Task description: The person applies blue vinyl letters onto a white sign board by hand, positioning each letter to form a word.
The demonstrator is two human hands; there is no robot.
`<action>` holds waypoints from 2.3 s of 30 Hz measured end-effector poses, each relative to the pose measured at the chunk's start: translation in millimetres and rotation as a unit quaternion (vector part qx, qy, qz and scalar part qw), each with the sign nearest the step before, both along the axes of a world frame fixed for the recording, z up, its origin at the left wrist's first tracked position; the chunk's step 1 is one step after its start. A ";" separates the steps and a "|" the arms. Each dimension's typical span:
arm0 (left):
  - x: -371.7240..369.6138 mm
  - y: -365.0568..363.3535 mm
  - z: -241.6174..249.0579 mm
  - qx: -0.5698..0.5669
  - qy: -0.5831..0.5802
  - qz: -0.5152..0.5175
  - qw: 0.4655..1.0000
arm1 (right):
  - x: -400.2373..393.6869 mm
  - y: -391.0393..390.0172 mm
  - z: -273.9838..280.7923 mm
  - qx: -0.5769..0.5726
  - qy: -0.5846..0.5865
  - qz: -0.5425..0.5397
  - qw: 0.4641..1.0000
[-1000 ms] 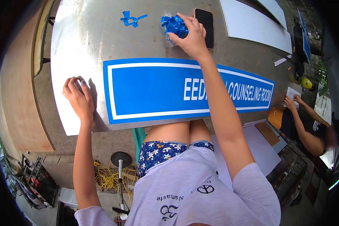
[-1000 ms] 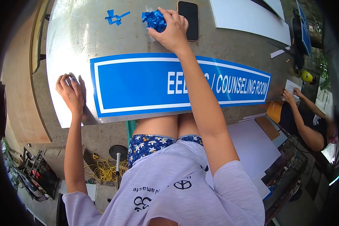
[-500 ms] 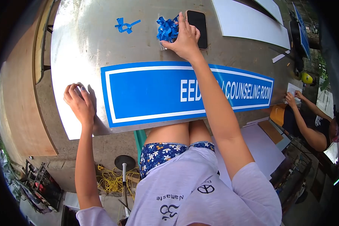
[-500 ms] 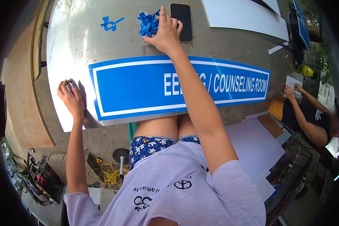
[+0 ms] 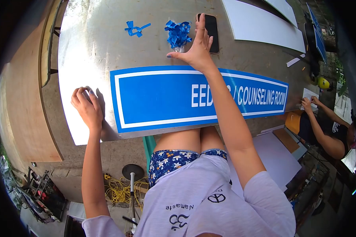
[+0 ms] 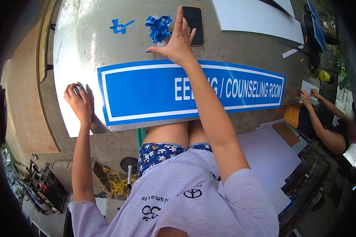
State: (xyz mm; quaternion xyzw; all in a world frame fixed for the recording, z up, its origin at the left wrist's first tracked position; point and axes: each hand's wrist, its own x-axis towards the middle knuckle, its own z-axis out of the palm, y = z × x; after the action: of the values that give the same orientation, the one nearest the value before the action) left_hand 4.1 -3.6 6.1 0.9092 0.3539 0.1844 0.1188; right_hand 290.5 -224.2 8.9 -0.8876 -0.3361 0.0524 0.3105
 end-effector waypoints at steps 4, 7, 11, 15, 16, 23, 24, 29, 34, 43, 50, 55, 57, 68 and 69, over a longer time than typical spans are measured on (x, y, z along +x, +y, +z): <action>-0.3 -0.1 -0.2 -0.002 0.003 -0.001 1.000 | -20.2 -34.8 18.9 0.097 0.054 -0.057 0.992; -0.5 0.5 -1.4 0.001 -0.002 -0.007 1.000 | -46.9 -68.7 23.5 0.153 0.057 -0.138 0.977; -1.2 1.2 -4.9 -0.005 0.004 -0.006 1.000 | -110.4 -117.4 20.4 0.112 0.043 -0.208 0.971; -0.3 1.2 -6.5 0.003 -0.001 -0.018 1.000 | -148.7 -119.6 23.6 0.090 0.059 -0.151 0.983; -0.3 2.0 -5.9 0.014 -0.001 -0.024 1.000 | -152.2 -115.8 21.5 0.093 0.057 -0.133 0.985; -4.1 5.0 -10.5 0.026 0.005 -0.041 0.999 | -137.5 -81.5 2.2 0.159 0.070 -0.143 0.974; -4.2 5.1 -9.9 0.025 0.005 -0.041 0.999 | -135.5 -77.6 -0.5 0.161 0.069 -0.165 0.971; -5.1 6.0 -10.0 0.029 0.018 -0.039 0.999 | -133.5 -79.2 -12.4 0.164 -0.031 -0.152 0.974; -7.4 5.2 -8.9 0.037 0.032 -0.051 0.997 | -136.2 -83.5 -12.4 0.158 -0.016 -0.149 0.976; -8.4 4.5 -7.9 0.026 0.046 -0.041 0.998 | -136.7 -82.9 -14.3 0.140 -0.040 -0.149 0.978; -7.3 2.1 -7.7 0.027 0.034 -0.039 0.998 | -136.5 -81.8 -13.8 0.134 -0.055 -0.157 0.977; -6.9 1.5 -7.0 0.031 0.036 -0.042 0.998 | -135.3 -80.4 -14.7 0.110 -0.059 -0.167 0.978; -6.6 2.0 -7.3 0.031 0.033 -0.041 0.998 | -133.9 -79.3 -13.7 0.094 -0.054 -0.169 0.980; -7.2 4.2 -8.6 0.043 0.038 -0.052 0.997 | -135.5 -80.6 -11.4 0.126 -0.052 -0.169 0.976; -6.0 3.7 -8.7 0.038 0.032 -0.051 0.997 | -135.6 -81.2 -11.4 0.135 -0.060 -0.179 0.973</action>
State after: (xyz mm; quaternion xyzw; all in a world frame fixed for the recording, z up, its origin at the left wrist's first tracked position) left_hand -2.0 0.0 -2.6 0.9352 0.3036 0.1627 0.0820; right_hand 154.8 -305.3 -2.5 -0.8847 -0.1941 -0.1028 0.4111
